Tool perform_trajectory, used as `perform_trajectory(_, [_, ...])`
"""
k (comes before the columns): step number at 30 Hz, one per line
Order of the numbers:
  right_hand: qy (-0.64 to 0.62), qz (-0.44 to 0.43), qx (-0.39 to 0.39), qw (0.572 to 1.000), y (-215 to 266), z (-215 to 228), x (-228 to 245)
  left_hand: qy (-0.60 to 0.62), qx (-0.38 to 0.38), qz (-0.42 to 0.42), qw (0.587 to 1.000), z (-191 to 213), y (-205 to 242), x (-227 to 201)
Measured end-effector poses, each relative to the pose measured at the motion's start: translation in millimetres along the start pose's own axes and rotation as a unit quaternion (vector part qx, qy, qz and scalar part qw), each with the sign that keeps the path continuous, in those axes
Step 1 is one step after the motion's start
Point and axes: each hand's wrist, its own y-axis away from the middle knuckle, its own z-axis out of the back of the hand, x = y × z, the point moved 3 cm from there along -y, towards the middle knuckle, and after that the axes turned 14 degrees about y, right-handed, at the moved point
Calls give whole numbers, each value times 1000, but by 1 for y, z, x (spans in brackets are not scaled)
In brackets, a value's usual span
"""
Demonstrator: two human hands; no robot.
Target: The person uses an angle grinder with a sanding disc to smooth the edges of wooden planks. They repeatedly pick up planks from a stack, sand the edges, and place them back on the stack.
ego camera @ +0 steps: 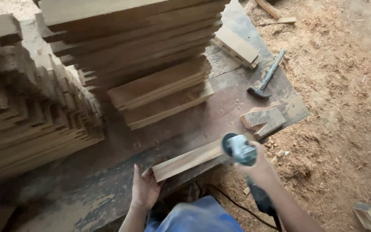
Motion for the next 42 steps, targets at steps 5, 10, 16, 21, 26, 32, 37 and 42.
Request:
perform_trajectory(5, [35,166,-148,974,19,-15,30,32,-24,5,999,8,-5,0])
perform_trajectory(10, [81,185,21,979,64,-53,102,50,21,13,998,15,-9,-1])
perform_trajectory(16, [51,343,18,938,112,-59,143,35,57,20,998,12,1,-3])
perform_trajectory(21, [68,294,7,953,100,-46,117,11,33,20,999,10,-4,1])
perform_trajectory(26, [96,229,-13,969,79,-25,94,-109,37,-46,992,20,-14,2])
perform_trajectory(32, [134,109,45,984,46,2,66,-99,25,-40,994,32,-20,5])
perform_trajectory(37, [62,36,27,997,26,26,38,-113,29,-43,992,32,-22,6])
perform_trajectory(42, [-27,-2,-8,1000,28,25,31,-118,32,-53,991,28,-24,2])
